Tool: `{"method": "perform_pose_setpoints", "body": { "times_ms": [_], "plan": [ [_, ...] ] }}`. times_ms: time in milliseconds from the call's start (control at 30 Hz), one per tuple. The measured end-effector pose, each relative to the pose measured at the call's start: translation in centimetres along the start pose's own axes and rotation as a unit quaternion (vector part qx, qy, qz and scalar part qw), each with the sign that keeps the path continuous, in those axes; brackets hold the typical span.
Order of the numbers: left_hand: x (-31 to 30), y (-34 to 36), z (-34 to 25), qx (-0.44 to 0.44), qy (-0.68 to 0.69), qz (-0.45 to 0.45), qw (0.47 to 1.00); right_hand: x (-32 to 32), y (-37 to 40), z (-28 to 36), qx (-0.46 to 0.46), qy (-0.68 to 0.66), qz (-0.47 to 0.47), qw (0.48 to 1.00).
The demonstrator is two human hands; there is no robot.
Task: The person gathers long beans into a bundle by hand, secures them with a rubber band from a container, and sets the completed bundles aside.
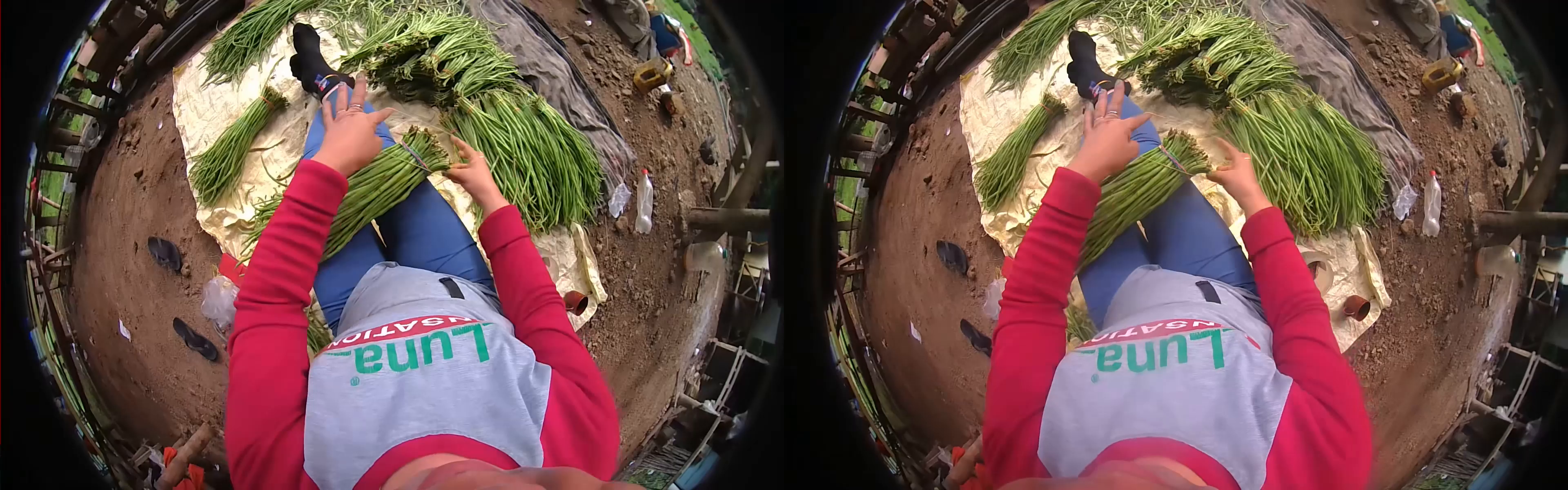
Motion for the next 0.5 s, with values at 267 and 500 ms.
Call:
{"method": "perform_pose_setpoints", "body": {
  "times_ms": [267, 500],
  "plan": [
    [4.7, 5.0, 10.1, -0.24, 0.06, 0.256, 0.934, 3.9, 11.6, 10.3, -0.408, 0.252, -0.021, 0.877],
    [5.6, 5.3, 8.7, -0.151, 0.252, 0.269, 0.917, 11.1, 13.4, 5.6, 0.154, -0.002, 0.351, 0.924]
  ]
}}
Point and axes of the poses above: each hand's wrist, its own y-axis away from the middle knuckle, its own x-axis out of the palm, z = x × y, the point moved 4 cm from there along -y, towards the middle knuckle, and after that the axes turned 3 degrees about x, right-handed, at the moved point
